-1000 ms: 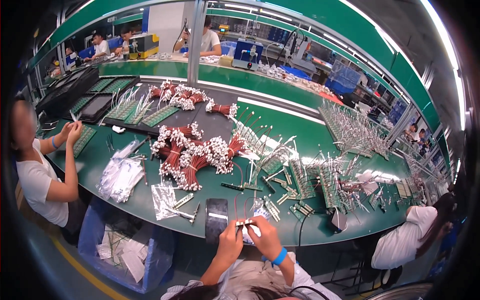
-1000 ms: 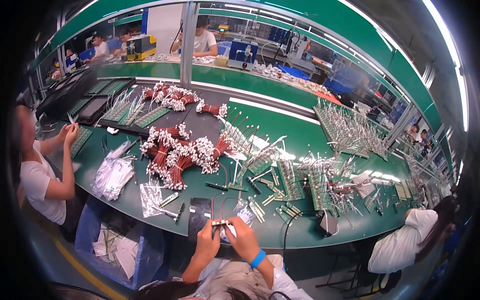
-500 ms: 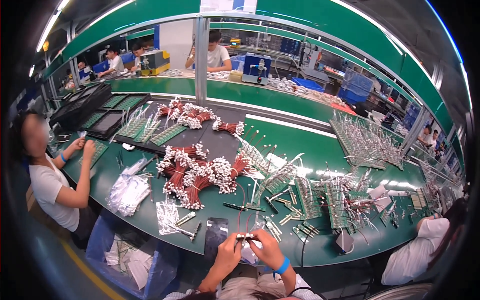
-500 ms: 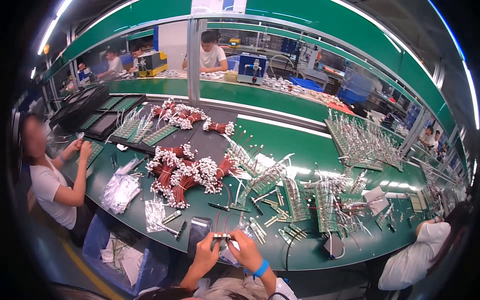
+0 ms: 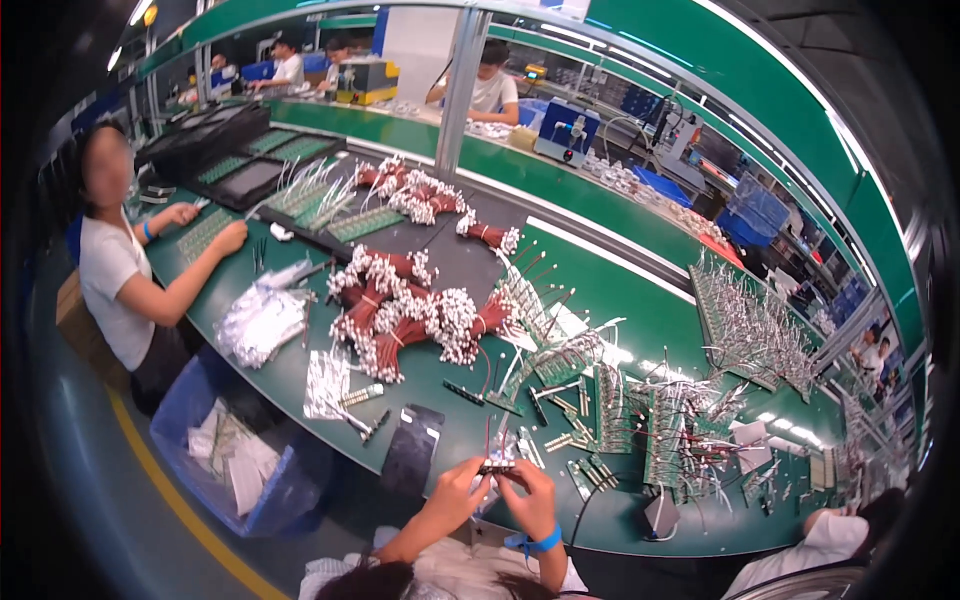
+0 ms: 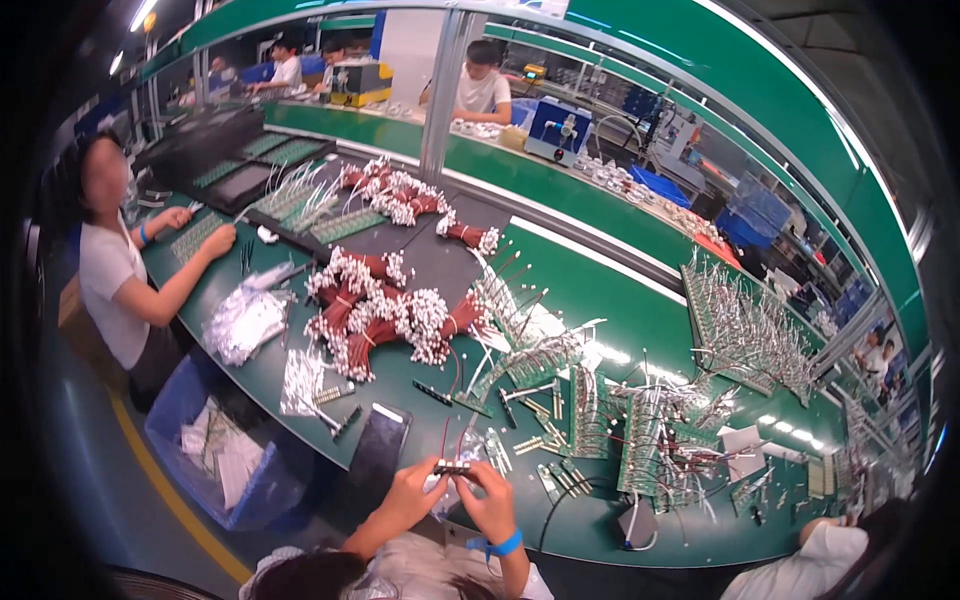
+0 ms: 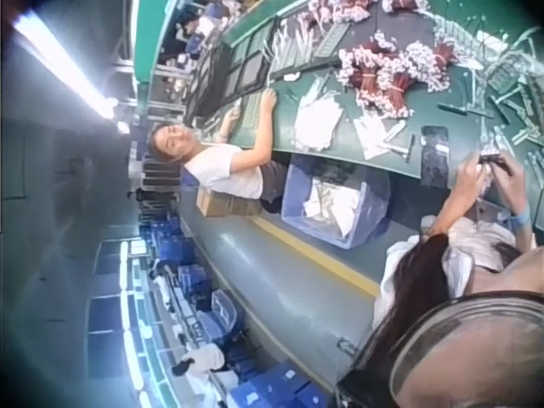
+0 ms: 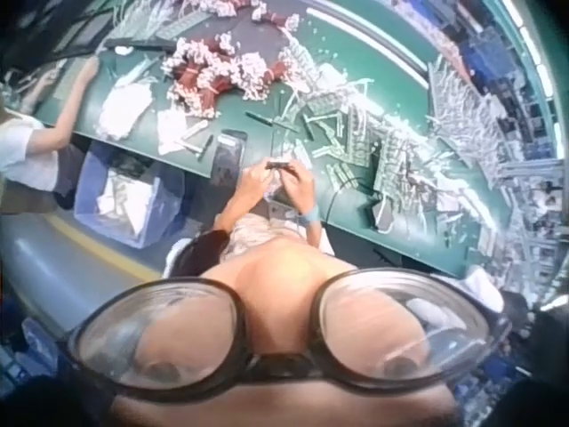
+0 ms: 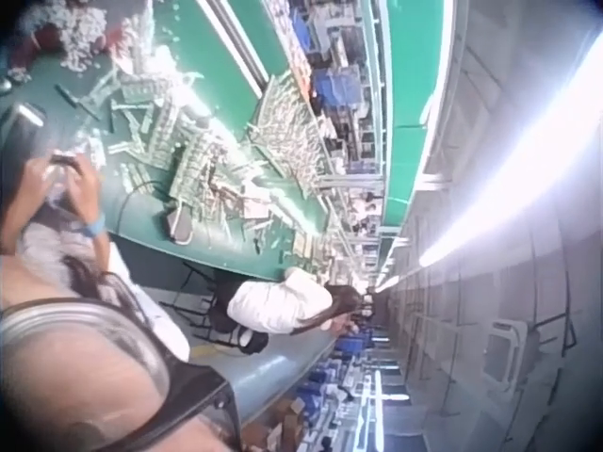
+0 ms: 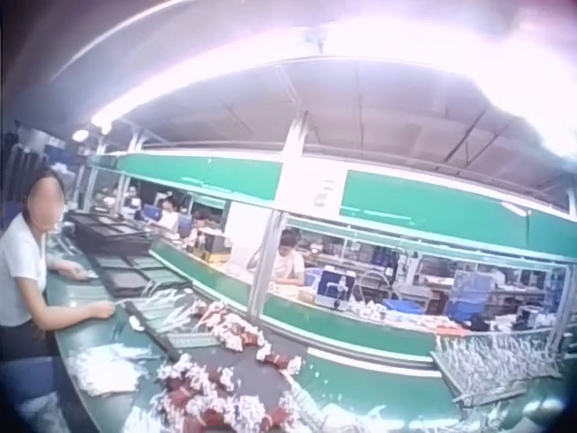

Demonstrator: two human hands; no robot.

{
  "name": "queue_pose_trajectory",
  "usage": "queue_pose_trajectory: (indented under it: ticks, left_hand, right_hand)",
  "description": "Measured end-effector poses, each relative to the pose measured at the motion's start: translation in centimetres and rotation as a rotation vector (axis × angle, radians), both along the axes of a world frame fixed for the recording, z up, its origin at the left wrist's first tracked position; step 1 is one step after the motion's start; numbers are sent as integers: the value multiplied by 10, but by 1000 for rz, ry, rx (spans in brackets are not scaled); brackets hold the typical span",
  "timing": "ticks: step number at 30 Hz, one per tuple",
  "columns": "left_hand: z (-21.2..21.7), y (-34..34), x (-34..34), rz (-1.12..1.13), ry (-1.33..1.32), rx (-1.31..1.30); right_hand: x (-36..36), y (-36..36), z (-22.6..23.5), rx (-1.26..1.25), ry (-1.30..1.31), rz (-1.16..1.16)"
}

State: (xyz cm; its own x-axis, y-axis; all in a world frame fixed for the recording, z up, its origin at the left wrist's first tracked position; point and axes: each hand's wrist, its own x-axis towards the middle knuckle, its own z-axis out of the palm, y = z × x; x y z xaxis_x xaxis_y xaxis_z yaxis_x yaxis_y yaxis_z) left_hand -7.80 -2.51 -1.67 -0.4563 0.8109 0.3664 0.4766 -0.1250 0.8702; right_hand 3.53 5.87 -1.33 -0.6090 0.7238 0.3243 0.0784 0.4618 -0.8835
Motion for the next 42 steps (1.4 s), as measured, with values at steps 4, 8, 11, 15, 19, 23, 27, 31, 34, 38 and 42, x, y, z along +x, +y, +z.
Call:
queue_pose_trajectory:
  ticks: [4,8,11,15,19,23,27,31,34,38,42]
  left_hand:
    - [-10,17,24,-20,12,24]
    - [-26,27,46,72,22,36]
    - [-33,27,54,114,29,-77]
    - [-31,28,48,-13,4,-33]
    - [-27,32,53,-65,31,-40]
    - [-25,34,63,-7,-17,-26]
    - [-22,33,62,21,-26,19]
    - [-18,32,57,-67,-52,-4]
    - [-17,29,53,-55,-67,-50]
    - [-18,28,51,-125,-126,-74]
    - [-18,32,55,-118,-105,-24]
  right_hand:
    - [18,10,-7,50,-23,-74]
    - [25,20,-27,93,20,-98]
    - [28,22,-40,84,25,-91]
    - [35,13,-44,142,-36,-218]
    - [40,5,-39,46,26,-290]
    - [47,7,-29,62,-93,-313]
    - [58,17,-21,6,-129,-180]
    - [63,25,-21,53,-128,-110]
    - [63,27,-24,104,-144,-51]
    - [64,28,-25,128,-142,-21]
    - [64,26,-25,50,-58,-63]
